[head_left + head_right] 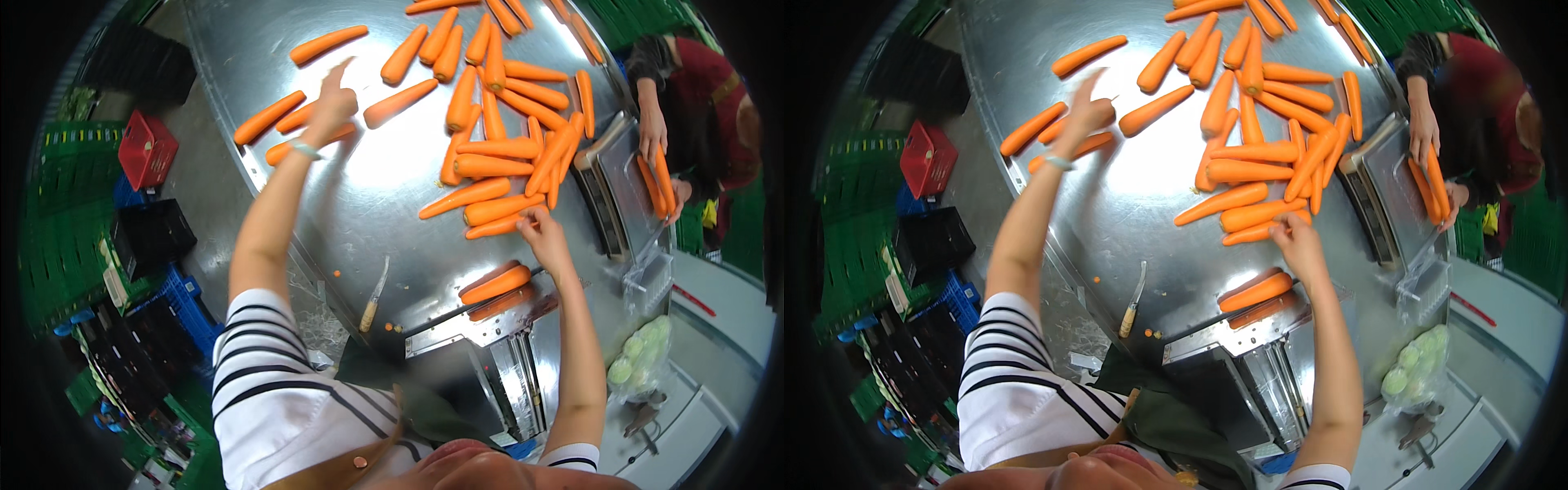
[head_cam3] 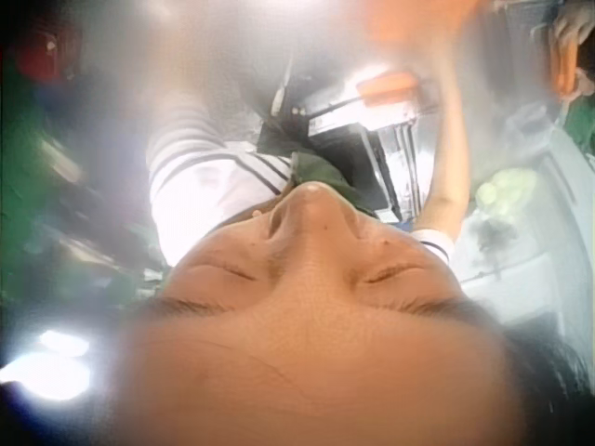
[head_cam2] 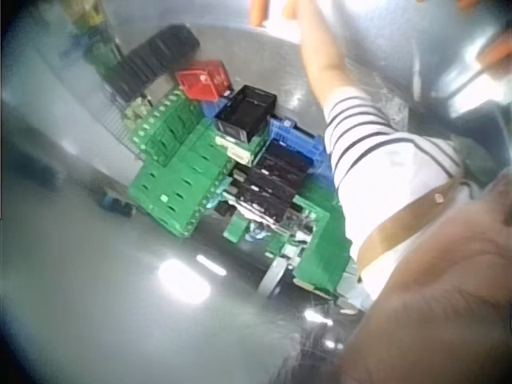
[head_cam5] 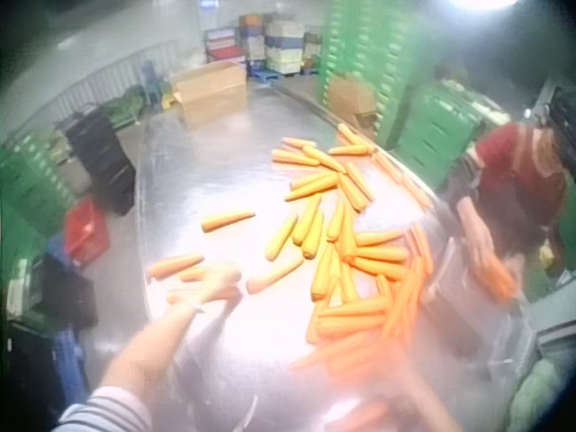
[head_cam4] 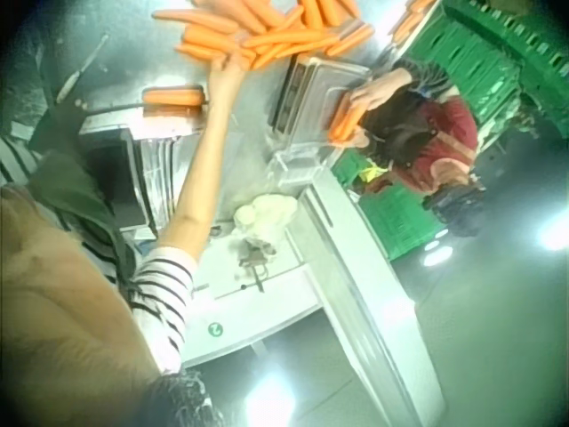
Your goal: The person repeatedly picks up two carrots, places them on a vacuum sealer, seals them in plastic, and then places the sealed packs into a black crate. The process is repeated continuously throughout the clip.
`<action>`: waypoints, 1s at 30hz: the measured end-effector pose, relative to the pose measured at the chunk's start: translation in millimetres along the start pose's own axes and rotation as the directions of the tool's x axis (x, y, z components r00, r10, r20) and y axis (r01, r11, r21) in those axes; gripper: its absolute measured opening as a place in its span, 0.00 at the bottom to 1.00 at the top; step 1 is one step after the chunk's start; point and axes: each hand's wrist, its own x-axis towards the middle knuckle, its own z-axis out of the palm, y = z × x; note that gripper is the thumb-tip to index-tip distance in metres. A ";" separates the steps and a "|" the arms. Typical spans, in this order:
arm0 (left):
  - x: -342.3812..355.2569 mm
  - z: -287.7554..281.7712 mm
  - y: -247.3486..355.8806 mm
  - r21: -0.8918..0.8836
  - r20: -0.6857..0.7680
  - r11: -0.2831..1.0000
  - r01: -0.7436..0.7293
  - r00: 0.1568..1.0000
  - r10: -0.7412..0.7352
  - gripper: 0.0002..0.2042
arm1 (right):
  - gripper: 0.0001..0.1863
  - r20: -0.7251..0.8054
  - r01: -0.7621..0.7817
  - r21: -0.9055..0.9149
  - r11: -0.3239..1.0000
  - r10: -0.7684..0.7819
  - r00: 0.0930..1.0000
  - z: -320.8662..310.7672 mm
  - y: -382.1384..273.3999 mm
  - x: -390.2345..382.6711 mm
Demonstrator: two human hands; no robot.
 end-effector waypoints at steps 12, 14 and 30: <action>-44.0 -27.7 -120.7 0.870 -0.307 0.455 0.188 0.930 0.203 0.37 | 0.14 0.337 0.356 -0.172 0.919 -0.284 0.897 77.2 -93.9 -135.6; -43.1 -3.6 -110.6 0.875 -0.324 0.442 0.197 0.918 0.231 0.36 | 0.13 0.465 0.432 -0.195 0.881 -0.305 0.831 88.4 -110.9 -137.7; -10.5 149.2 -7.7 0.696 -0.136 0.679 -0.233 0.886 0.443 0.28 | 0.13 0.433 0.398 -0.301 0.867 -0.247 0.867 75.2 -102.2 -195.5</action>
